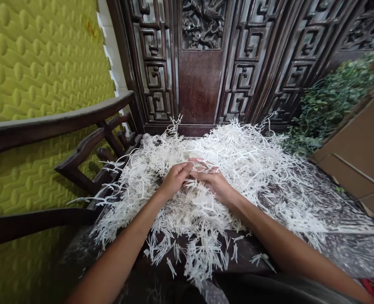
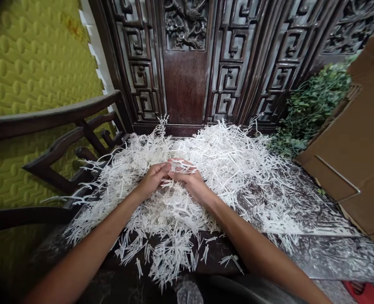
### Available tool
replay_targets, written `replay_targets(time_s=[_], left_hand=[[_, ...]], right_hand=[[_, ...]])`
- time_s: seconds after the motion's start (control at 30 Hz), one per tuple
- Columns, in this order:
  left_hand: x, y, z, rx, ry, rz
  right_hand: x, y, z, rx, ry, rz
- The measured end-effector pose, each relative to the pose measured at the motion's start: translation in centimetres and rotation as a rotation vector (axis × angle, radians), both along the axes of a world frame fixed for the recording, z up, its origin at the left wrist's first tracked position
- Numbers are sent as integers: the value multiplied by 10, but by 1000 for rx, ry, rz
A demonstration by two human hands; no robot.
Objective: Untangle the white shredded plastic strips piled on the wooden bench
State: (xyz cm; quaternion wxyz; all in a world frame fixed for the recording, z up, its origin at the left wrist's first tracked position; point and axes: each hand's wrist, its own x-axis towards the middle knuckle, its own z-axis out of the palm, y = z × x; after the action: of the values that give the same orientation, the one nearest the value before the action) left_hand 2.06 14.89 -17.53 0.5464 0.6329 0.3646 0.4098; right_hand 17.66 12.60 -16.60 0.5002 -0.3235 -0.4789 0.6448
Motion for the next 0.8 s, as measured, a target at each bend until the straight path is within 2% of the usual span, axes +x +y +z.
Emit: replay_targets(time_s=[0.07, 0.13, 0.23, 0.3, 0.43, 0.67, 0.73, 0.8], left_hand=[[1, 1, -2, -119, -101, -32], [-1, 2, 1, -191, -199, -47], [-6, 3, 9, -200, -349, 9], [-8, 4, 14, -155, -386, 73], [-9, 3, 15, -69, -305, 90], [-3, -5, 16, 231, 72, 2], [-1, -4, 13, 203, 81, 6], [-1, 0, 9, 83, 33, -29]], right_hand=[[3, 2, 0, -53, 20, 25], [6, 4, 0, -72, 30, -8], [8, 7, -3, -104, 76, -83], [6, 7, -4, -125, 95, -84], [1, 3, -3, -86, 73, -85], [-2, 0, 1, -137, 103, -102], [-3, 0, 1, -135, 122, -131], [-2, 2, 0, -127, 113, -128]])
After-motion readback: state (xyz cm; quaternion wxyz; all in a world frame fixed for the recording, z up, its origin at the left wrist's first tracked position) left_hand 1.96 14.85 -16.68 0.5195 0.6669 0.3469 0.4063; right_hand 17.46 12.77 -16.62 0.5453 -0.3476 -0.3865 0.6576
